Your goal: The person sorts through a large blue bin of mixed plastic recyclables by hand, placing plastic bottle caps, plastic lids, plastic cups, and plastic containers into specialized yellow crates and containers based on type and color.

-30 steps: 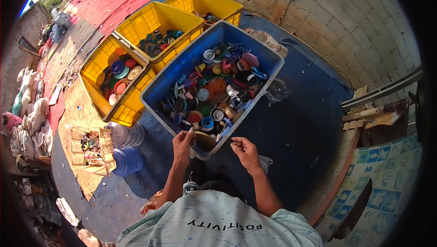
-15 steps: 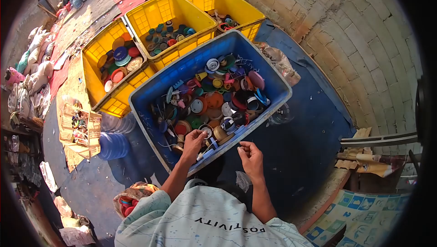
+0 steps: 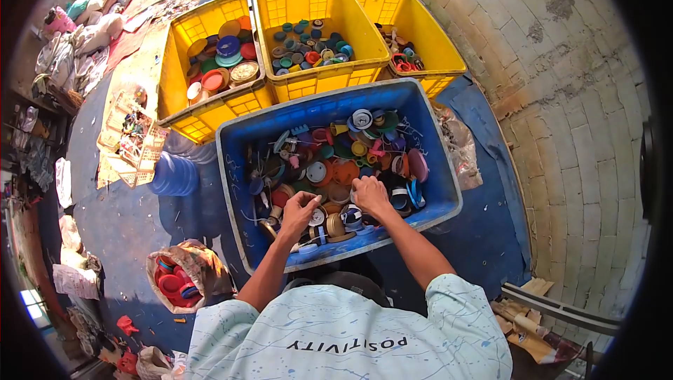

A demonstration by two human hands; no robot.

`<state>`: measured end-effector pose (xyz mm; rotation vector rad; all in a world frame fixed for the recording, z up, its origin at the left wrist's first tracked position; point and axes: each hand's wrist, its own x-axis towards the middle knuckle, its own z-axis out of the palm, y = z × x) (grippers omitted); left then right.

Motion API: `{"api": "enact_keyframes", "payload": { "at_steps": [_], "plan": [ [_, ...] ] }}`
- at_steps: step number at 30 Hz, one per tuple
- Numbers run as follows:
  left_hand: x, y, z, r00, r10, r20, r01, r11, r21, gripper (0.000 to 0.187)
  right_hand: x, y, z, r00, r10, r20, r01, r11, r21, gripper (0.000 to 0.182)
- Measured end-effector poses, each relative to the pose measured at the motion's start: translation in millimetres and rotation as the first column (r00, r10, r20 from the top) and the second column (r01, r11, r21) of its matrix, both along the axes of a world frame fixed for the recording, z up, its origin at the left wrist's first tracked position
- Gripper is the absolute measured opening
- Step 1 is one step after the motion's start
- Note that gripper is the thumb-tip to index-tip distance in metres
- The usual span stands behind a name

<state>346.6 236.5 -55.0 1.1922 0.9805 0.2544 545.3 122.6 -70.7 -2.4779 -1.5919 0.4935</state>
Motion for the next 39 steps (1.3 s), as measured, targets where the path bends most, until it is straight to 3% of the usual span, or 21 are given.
{"api": "enact_keyframes", "payload": {
  "at_steps": [2, 5, 9, 12, 14, 17, 20, 23, 25, 27, 28, 30, 31, 35, 39],
  "plan": [
    [-9.3, 2.6, 6.4, 0.997, 0.071, -0.006, -0.071, 0.997, 0.002, 0.027, 13.4, 12.2, -38.5, 0.984, 0.150, 0.094, -0.146, 0.988, -0.047, 0.022],
    [-27.5, -4.1, 1.6, 0.969, 0.235, -0.078, -0.238, 0.971, -0.033, 0.025, 23.6, 17.7, -85.4, 0.973, 0.209, 0.100, -0.197, 0.973, -0.122, 0.022],
    [-39.6, -24.9, 3.9, 0.890, 0.436, -0.137, -0.447, 0.892, -0.068, 0.022, 29.0, 26.6, -114.9, 0.984, 0.175, 0.038, -0.173, 0.983, -0.057, 0.022],
    [-33.2, -38.4, -2.7, 0.864, 0.467, -0.189, -0.488, 0.869, -0.084, 0.021, 29.4, 28.5, -117.2, 0.986, 0.163, -0.039, -0.166, 0.982, -0.090, 0.022],
    [-16.6, -43.6, -5.4, 0.865, 0.462, -0.194, -0.482, 0.873, -0.071, 0.020, 35.1, 28.6, -123.7, 0.980, 0.195, -0.048, -0.199, 0.976, -0.091, 0.021],
    [13.3, -40.2, -20.5, 0.881, 0.440, -0.176, -0.452, 0.892, -0.032, 0.024, 46.8, 22.1, -127.0, 0.956, 0.293, -0.018, -0.291, 0.955, 0.050, 0.018],
    [38.0, -31.4, -68.2, 0.886, 0.371, -0.279, -0.343, 0.928, 0.146, 0.026, 57.7, 15.8, -101.8, 0.936, 0.351, 0.013, -0.349, 0.927, 0.139, 0.013],
    [68.1, -19.9, -82.6, 0.868, 0.295, -0.399, -0.207, 0.946, 0.250, 0.030, 75.8, 10.0, -60.9, 0.896, 0.295, -0.333, -0.245, 0.952, 0.186, 0.015],
    [84.0, -14.7, -90.7, 0.858, 0.250, -0.449, -0.116, 0.945, 0.306, 0.032, 87.7, 3.5, -37.5, 0.771, 0.047, -0.635, 0.079, 0.983, 0.168, 0.016],
    [94.6, -10.6, -102.5, 0.828, 0.247, -0.503, -0.024, 0.913, 0.408, 0.033, 98.0, -1.5, -33.5, 0.510, -0.125, -0.851, 0.373, 0.924, 0.087, 0.016],
    [98.7, -9.4, -109.4, 0.812, 0.249, -0.528, 0.023, 0.890, 0.456, 0.033, 107.4, -7.1, -31.5, 0.351, -0.168, -0.921, 0.461, 0.887, 0.014, 0.017],
    [105.4, -7.1, -123.6, 0.813, 0.244, -0.528, 0.074, 0.858, 0.509, 0.032, 126.5, -21.5, -17.3, -0.136, -0.231, -0.963, 0.558, 0.786, -0.267, 0.020],
    [108.6, -6.4, -131.8, 0.810, 0.247, -0.531, 0.102, 0.833, 0.543, 0.031, 135.7, -28.7, -7.3, -0.246, -0.218, -0.945, 0.546, 0.774, -0.320, 0.022],
    [122.6, -8.8, -127.5, 0.695, 0.240, -0.678, 0.294, 0.765, 0.573, 0.035, 136.5, -46.5, 45.4, -0.457, -0.012, -0.889, 0.668, 0.655, -0.353, 0.016],
    [126.3, -9.7, -145.2, 0.673, 0.217, -0.707, 0.425, 0.669, 0.610, 0.034, 136.5, -78.0, 32.4, -0.512, 0.128, -0.850, 0.708, 0.623, -0.332, 0.017]
  ]
}}
